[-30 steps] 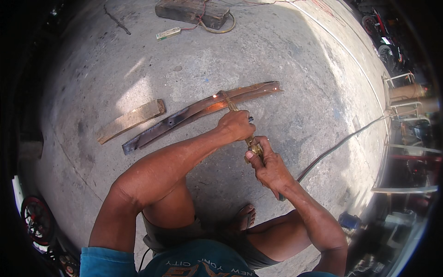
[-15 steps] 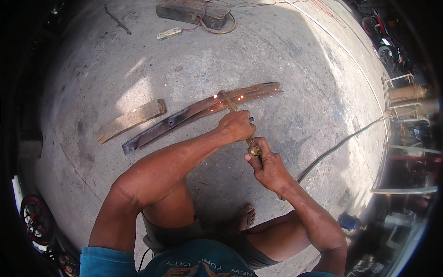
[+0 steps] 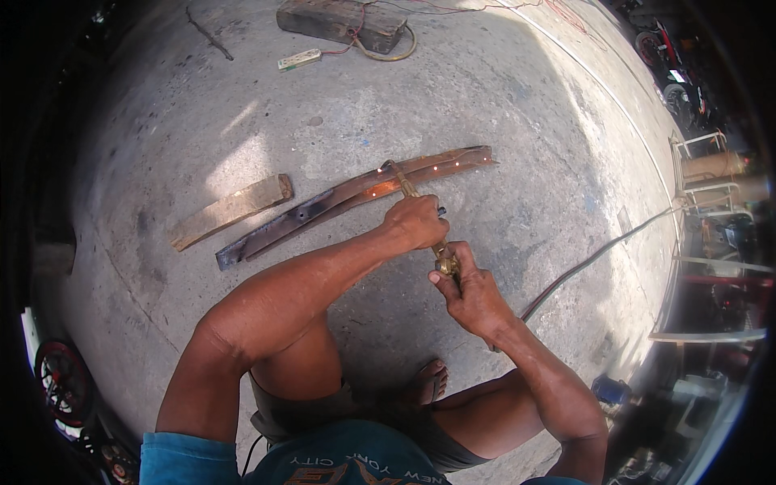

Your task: The person uses a welding torch to join two metal pieces on the floor. They hold the torch steadily, moving it along the seam to create a weld while sparks fly. The person remains seated throughout the process.

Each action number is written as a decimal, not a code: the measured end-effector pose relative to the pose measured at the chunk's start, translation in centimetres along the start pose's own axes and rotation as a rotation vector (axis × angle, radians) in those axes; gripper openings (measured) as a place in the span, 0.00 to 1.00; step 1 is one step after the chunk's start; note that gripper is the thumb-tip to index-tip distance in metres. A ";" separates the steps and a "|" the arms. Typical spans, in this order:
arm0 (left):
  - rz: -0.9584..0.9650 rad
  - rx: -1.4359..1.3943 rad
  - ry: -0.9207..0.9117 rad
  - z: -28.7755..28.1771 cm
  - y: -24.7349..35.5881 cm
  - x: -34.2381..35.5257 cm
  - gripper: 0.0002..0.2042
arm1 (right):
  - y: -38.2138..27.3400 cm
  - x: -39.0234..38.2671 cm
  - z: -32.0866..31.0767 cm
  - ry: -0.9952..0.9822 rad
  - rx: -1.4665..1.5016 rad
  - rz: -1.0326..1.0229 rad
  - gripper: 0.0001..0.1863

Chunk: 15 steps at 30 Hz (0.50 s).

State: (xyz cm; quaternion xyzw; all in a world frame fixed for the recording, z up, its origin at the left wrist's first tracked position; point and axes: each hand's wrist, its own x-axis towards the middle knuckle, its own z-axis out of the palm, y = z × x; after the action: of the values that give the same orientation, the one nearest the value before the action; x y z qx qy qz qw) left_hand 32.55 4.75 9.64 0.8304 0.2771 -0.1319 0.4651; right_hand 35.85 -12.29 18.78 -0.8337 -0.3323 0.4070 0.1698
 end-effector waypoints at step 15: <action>-0.003 -0.008 0.020 0.1 0.0 -0.1 0.19 | 0.1 0.0 0.1 -0.001 0.014 0.012 0.18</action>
State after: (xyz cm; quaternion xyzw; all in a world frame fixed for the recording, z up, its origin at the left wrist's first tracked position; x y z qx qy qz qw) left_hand 32.47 4.60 9.68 0.8293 0.2835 -0.1233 0.4655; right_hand 35.85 -12.35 18.66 -0.8343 -0.3244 0.4107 0.1732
